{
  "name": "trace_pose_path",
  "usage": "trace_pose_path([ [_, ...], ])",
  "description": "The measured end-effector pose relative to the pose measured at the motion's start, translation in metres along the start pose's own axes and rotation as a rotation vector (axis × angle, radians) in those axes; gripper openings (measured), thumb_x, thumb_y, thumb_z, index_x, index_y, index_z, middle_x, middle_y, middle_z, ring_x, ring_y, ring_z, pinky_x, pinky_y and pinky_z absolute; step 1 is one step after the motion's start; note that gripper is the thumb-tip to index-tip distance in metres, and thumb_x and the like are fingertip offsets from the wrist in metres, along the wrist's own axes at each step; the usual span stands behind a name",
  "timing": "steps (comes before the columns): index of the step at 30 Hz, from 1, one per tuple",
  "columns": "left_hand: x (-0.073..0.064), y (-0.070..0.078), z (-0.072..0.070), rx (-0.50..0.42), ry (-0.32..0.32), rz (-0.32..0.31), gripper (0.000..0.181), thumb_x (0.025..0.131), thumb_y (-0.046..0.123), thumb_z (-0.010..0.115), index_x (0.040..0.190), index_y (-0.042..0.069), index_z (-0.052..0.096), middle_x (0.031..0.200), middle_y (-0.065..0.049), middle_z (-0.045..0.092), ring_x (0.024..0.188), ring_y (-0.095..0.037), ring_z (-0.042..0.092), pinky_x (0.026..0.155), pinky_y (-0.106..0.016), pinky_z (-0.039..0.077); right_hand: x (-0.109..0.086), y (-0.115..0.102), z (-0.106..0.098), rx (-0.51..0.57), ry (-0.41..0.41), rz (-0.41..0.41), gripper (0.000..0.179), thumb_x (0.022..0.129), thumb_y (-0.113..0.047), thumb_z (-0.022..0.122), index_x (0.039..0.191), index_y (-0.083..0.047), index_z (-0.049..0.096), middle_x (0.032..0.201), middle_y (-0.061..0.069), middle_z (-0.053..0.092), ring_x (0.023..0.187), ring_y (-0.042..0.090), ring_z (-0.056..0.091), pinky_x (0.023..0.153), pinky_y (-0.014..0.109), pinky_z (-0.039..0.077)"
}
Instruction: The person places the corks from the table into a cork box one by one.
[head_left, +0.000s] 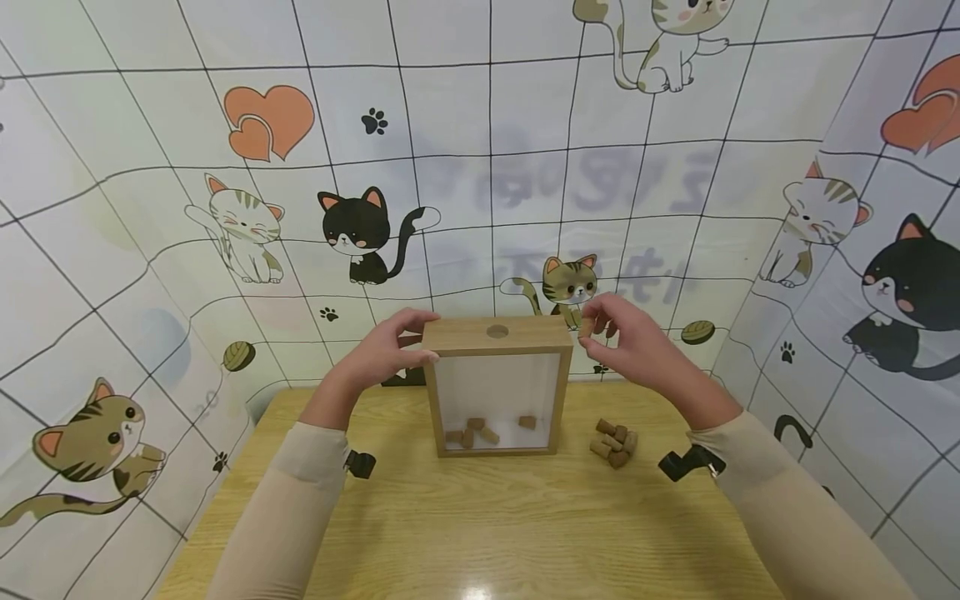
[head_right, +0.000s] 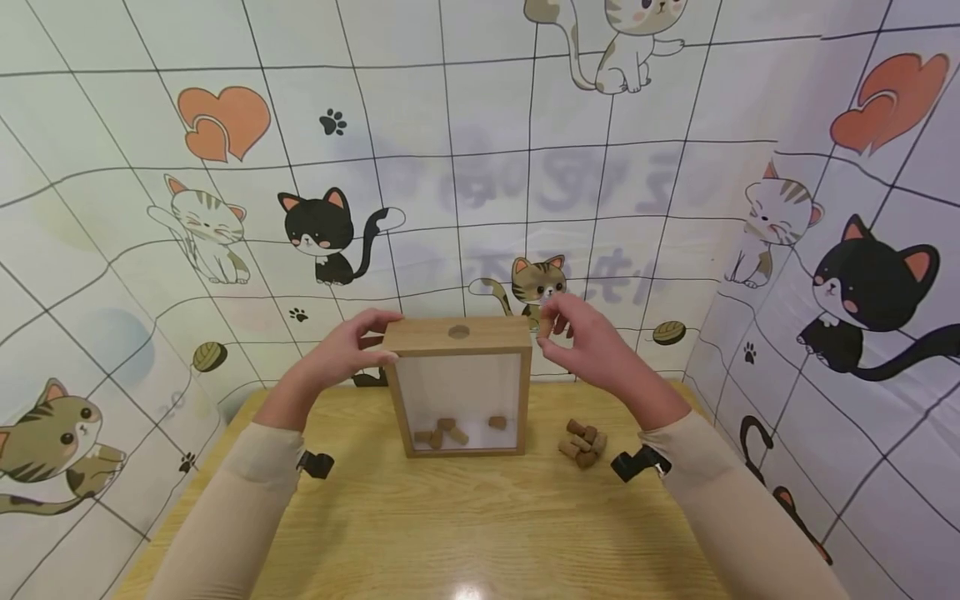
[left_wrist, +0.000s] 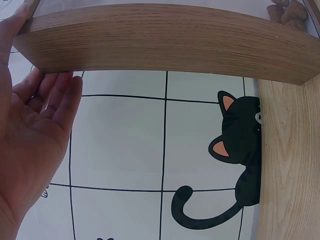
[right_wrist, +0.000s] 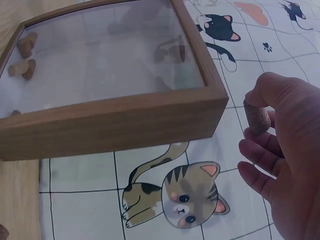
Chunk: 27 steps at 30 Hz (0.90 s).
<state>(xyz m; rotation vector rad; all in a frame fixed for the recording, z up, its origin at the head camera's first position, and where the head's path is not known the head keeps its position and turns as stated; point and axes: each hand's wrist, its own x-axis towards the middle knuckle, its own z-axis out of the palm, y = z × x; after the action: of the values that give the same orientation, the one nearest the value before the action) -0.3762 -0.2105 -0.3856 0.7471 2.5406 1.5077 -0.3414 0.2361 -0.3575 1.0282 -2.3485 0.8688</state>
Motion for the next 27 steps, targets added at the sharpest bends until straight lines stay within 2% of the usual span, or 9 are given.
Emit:
trace_pose_path([
  [4, 0.000, -0.001, 0.000, -0.005, -0.004, 0.003, 0.072, 0.098, 0.027, 0.088, 0.161, 0.023, 0.054, 0.160, -0.006, 0.049, 0.151, -0.037, 0.049, 0.112, -0.058, 0.053, 0.012, -0.005, 0.003, -0.025, -0.002, -0.053, 0.037, 0.095, 0.003, 0.084, 0.127, -0.002, 0.066, 0.109, 0.004, 0.063, 0.093, 0.021, 0.059, 0.077, 0.033, 0.052],
  [8, 0.000, -0.001, 0.000, -0.011, -0.005, 0.004, 0.071, 0.098, 0.027, 0.088, 0.161, 0.023, 0.054, 0.159, -0.006, 0.050, 0.151, -0.037, 0.049, 0.111, -0.059, 0.053, 0.023, -0.010, 0.006, -0.027, -0.020, -0.064, 0.039, 0.095, -0.002, 0.087, 0.129, -0.002, 0.069, 0.111, 0.005, 0.063, 0.094, 0.028, 0.061, 0.077, 0.039, 0.054],
  [17, 0.000, 0.000, -0.001, -0.003, -0.006, 0.010, 0.072, 0.098, 0.029, 0.088, 0.161, 0.023, 0.054, 0.160, -0.006, 0.049, 0.152, -0.039, 0.048, 0.113, -0.060, 0.052, 0.048, -0.026, 0.015, 0.050, -0.099, 0.007, 0.040, 0.098, -0.011, 0.087, 0.134, -0.007, 0.073, 0.113, 0.006, 0.061, 0.098, 0.023, 0.060, 0.081, 0.050, 0.056],
  [23, 0.000, 0.001, -0.001, 0.003, -0.005, 0.009, 0.071, 0.099, 0.028, 0.088, 0.161, 0.023, 0.054, 0.161, -0.005, 0.049, 0.151, -0.038, 0.048, 0.111, -0.059, 0.053, 0.063, -0.031, 0.023, 0.090, -0.128, 0.021, 0.037, 0.097, -0.012, 0.088, 0.130, -0.008, 0.072, 0.115, 0.005, 0.061, 0.100, 0.021, 0.061, 0.083, 0.042, 0.054],
  [27, 0.000, 0.002, 0.000, 0.003, -0.005, 0.007, 0.072, 0.099, 0.027, 0.088, 0.161, 0.023, 0.054, 0.161, -0.007, 0.049, 0.151, -0.038, 0.048, 0.111, -0.059, 0.053, 0.072, -0.035, 0.029, 0.087, -0.148, 0.020, 0.035, 0.094, -0.013, 0.091, 0.122, -0.008, 0.071, 0.110, 0.005, 0.061, 0.098, 0.023, 0.060, 0.080, 0.038, 0.053],
])
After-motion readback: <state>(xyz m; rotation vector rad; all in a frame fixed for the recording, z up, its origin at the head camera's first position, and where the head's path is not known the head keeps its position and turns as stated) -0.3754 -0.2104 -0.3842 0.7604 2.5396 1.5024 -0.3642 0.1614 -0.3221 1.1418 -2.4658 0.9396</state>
